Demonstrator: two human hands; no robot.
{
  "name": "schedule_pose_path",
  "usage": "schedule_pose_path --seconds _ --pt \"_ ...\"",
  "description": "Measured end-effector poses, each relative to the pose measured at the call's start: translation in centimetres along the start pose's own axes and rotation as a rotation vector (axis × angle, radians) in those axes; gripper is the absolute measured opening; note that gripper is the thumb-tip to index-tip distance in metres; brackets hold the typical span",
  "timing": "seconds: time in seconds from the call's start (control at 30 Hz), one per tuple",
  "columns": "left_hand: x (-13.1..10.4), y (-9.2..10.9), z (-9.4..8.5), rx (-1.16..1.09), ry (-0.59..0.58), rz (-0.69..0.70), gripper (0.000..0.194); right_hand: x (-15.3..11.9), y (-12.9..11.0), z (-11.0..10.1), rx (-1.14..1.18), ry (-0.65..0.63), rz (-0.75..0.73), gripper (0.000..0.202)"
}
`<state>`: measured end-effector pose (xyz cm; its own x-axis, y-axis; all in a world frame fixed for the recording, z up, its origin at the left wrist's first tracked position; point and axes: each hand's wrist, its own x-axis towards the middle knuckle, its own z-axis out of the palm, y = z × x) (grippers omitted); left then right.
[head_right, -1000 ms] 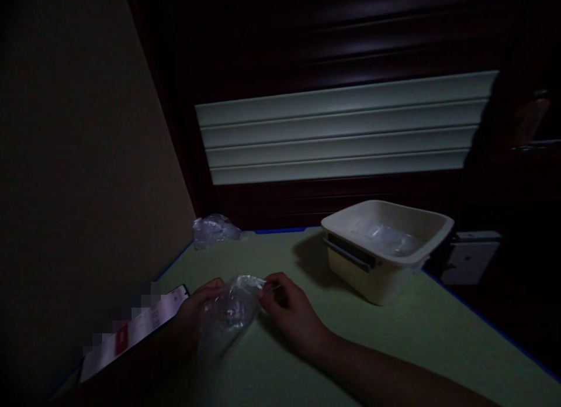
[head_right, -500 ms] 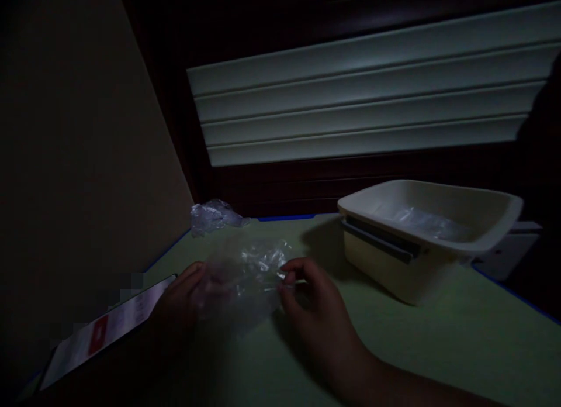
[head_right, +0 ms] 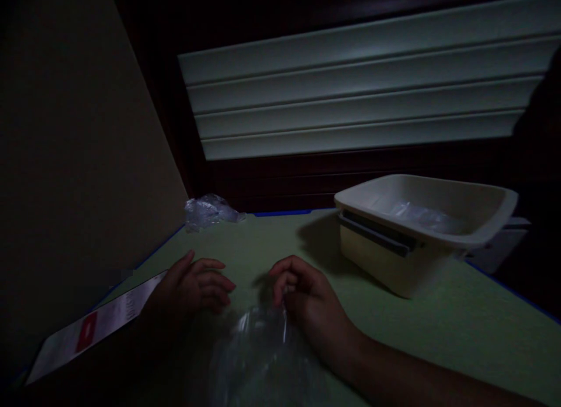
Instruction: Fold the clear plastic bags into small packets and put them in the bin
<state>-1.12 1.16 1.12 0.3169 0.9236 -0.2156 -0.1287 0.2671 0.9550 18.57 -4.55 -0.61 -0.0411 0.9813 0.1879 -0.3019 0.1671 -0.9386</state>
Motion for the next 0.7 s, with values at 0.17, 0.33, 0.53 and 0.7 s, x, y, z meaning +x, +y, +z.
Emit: schedule_pose_path --seconds 0.17,0.33,0.53,0.7 --pt "0.0 -1.6 -0.1 0.254 -0.211 0.132 0.040 0.1 0.3 0.0 0.047 -0.218 0.062 0.023" --pt "-1.4 -2.5 0.1 0.528 -0.200 0.334 0.048 -0.2 0.2 0.2 0.071 -0.277 0.072 0.026" --pt "-2.4 -3.0 0.5 0.610 -0.184 0.417 0.058 -0.4 0.4 0.4 0.069 -0.375 0.054 0.021" --pt "-1.9 -2.2 0.9 0.670 -0.166 0.337 0.017 -1.0 0.4 0.5 -0.077 -0.332 0.014 0.017"
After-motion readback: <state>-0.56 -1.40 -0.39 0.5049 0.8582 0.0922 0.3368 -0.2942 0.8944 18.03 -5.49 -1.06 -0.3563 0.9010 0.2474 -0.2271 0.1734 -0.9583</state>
